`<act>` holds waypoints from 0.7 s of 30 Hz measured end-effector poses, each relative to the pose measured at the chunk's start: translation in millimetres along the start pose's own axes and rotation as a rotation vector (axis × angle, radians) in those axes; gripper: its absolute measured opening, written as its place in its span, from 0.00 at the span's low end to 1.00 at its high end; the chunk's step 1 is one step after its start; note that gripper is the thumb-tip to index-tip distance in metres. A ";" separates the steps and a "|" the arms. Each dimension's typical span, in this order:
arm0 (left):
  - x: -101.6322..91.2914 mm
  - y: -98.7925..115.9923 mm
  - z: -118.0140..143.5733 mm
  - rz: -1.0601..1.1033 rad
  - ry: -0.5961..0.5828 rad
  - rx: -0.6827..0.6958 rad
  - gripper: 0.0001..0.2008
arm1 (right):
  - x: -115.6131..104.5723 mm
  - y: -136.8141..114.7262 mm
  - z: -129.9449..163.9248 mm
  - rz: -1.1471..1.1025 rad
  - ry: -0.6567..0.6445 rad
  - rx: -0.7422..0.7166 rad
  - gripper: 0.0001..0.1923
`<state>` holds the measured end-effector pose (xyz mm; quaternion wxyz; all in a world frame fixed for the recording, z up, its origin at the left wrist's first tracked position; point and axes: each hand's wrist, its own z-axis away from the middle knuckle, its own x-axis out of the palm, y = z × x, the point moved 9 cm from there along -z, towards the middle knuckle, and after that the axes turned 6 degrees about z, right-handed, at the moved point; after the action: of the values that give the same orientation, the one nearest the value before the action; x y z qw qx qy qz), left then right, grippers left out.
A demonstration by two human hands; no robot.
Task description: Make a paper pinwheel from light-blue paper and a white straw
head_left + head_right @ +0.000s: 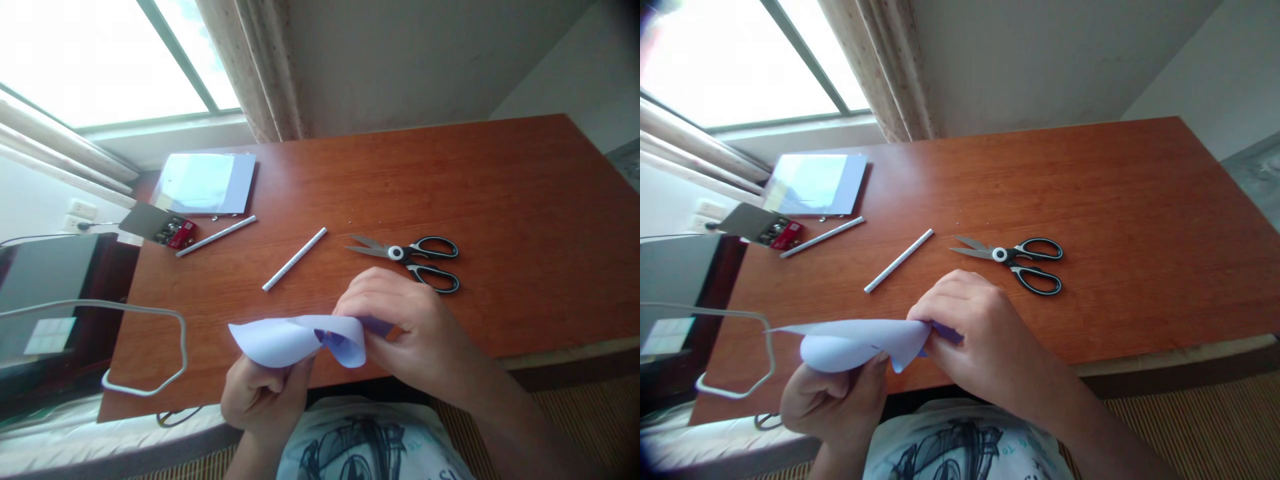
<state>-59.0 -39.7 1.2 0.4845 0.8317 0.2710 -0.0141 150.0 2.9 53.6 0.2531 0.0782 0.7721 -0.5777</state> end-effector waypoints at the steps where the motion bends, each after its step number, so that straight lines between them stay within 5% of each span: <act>1: 4.7 6.3 -1.8 0.028 -0.032 0.041 0.32 | 0.4 0.6 0.2 -0.010 -0.004 0.005 0.10; 8: 14.7 20.9 -8.2 0.092 -0.118 0.146 0.29 | 0.7 -3.2 -0.5 -0.053 -0.012 -0.029 0.11; 21: 1.1 0.8 -1.2 0.052 -0.036 0.033 0.31 | 7.3 -5.1 1.4 -0.083 -0.083 -0.018 0.10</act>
<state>-57.9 -38.6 2.1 0.4756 0.8460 0.2401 -0.0207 142.0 -1.3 54.2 0.2611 0.0198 0.7686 -0.5836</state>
